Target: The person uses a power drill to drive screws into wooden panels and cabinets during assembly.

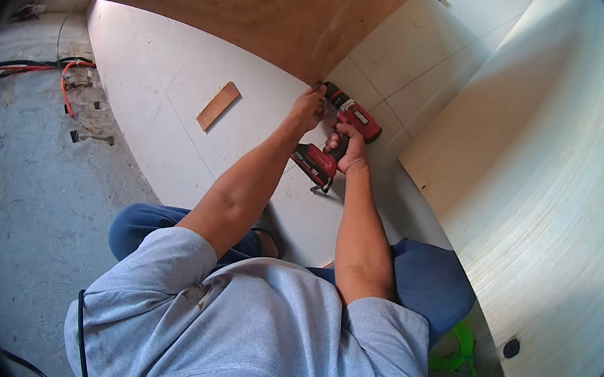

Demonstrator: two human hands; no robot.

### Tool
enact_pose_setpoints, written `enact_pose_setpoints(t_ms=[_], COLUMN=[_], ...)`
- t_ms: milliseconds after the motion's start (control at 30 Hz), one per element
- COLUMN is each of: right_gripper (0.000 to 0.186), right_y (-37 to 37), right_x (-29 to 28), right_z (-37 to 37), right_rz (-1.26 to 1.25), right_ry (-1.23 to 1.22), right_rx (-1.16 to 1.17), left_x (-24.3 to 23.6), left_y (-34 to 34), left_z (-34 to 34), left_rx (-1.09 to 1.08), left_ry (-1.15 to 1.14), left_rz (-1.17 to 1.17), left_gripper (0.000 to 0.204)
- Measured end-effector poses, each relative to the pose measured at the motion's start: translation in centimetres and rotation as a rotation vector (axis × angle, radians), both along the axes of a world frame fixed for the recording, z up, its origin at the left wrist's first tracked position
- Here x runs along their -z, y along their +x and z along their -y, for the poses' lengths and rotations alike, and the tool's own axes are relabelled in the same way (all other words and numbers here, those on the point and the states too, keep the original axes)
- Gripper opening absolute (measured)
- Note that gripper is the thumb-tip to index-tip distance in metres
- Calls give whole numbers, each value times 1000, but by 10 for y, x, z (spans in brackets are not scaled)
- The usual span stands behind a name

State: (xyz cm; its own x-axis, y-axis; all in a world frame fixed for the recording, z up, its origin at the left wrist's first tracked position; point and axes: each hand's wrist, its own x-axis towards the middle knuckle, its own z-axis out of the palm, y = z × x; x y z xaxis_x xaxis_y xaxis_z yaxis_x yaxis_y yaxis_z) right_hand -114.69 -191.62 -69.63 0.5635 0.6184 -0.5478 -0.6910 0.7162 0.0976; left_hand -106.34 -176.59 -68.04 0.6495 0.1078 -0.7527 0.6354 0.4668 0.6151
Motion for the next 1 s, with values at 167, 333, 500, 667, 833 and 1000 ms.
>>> enact_pose_setpoints(t_ms=[167, 333, 500, 667, 833, 1000], right_gripper=[23, 19, 19, 18, 17, 17], right_y=[0, 2, 4, 7, 11, 6], right_x=[6, 6, 7, 9, 6, 9], right_z=[4, 8, 7, 9, 8, 11], right_rz=[-13, 23, 25, 28, 40, 16], right_ry=[18, -1, -6, -27, -51, -33], right_rx=[-12, -28, -53, -69, -86, -63], left_x=[-3, 3, 14, 18, 15, -2], left_y=[-1, -1, 1, 2, 3, -5], left_z=[7, 8, 5, 3, 4, 23], left_rx=[-5, -85, -106, -141, -158, -112], left_ry=[15, -15, -19, -27, 9, 92], left_rz=[9, -4, -3, -16, -20, -44], left_gripper=[7, 2, 9, 10, 13, 13])
